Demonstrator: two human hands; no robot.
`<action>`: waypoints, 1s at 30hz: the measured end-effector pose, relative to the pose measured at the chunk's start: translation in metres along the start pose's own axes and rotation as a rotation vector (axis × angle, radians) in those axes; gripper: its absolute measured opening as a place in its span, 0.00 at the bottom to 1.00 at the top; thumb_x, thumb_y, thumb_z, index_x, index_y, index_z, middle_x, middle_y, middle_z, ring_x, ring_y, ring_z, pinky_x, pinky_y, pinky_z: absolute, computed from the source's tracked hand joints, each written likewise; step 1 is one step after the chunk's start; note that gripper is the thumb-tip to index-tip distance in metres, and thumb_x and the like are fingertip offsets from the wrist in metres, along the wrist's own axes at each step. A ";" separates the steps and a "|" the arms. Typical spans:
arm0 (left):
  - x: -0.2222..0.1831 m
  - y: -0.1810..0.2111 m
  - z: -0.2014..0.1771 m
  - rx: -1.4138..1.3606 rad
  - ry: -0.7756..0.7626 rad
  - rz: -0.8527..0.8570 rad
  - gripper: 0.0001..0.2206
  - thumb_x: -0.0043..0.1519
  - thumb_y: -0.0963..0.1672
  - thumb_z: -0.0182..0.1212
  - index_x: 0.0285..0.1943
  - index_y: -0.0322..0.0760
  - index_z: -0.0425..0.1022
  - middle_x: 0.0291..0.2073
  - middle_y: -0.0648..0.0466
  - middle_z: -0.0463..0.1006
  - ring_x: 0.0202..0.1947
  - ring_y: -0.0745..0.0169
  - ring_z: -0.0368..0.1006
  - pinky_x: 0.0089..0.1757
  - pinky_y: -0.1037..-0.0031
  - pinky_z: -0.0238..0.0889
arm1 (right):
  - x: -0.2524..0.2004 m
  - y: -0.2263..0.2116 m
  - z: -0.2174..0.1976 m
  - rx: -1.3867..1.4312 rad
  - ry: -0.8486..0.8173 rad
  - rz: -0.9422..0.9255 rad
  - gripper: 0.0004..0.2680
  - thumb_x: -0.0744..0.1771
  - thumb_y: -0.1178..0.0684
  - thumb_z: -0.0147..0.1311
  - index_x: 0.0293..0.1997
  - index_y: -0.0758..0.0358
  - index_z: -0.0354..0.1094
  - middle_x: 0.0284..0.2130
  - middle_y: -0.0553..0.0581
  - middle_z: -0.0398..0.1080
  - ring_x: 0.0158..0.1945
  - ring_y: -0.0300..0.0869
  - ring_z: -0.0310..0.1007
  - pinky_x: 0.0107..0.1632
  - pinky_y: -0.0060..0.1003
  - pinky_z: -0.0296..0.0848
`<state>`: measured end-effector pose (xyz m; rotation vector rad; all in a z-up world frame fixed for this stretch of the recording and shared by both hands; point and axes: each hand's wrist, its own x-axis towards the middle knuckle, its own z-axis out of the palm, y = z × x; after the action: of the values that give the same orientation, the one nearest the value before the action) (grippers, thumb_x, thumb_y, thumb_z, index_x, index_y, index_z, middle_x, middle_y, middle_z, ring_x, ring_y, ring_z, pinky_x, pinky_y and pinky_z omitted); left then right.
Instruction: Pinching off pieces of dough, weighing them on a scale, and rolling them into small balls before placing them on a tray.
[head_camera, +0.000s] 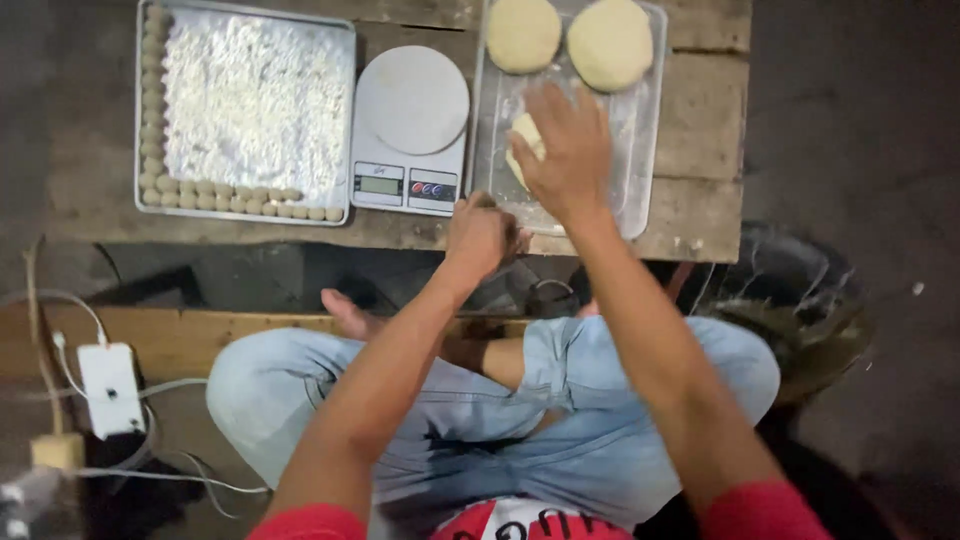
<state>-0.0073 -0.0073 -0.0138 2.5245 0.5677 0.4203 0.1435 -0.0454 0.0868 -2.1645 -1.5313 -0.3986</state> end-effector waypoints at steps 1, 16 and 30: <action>0.001 0.004 -0.005 0.009 -0.015 0.021 0.12 0.54 0.51 0.66 0.23 0.43 0.82 0.21 0.53 0.78 0.40 0.49 0.68 0.44 0.59 0.60 | -0.006 0.008 0.009 -0.002 0.013 0.024 0.18 0.67 0.46 0.62 0.63 0.57 0.69 0.58 0.57 0.72 0.63 0.61 0.65 0.62 0.54 0.63; 0.001 0.008 -0.022 0.054 -0.096 -0.020 0.10 0.55 0.48 0.66 0.26 0.39 0.82 0.26 0.49 0.79 0.38 0.45 0.68 0.43 0.57 0.61 | -0.016 0.022 0.055 -0.197 -0.050 0.164 0.19 0.68 0.37 0.55 0.61 0.54 0.72 0.60 0.56 0.65 0.55 0.59 0.59 0.49 0.53 0.61; 0.001 0.002 -0.008 -0.031 -0.051 -0.017 0.11 0.55 0.49 0.64 0.27 0.40 0.84 0.28 0.46 0.82 0.40 0.39 0.68 0.44 0.55 0.61 | -0.001 0.067 0.025 0.412 -0.439 0.374 0.25 0.72 0.40 0.38 0.77 0.67 0.45 0.75 0.65 0.46 0.79 0.51 0.39 0.76 0.47 0.37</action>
<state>-0.0093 -0.0051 -0.0066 2.4916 0.5585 0.3543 0.2056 -0.0519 0.0517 -2.2099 -1.2222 0.5016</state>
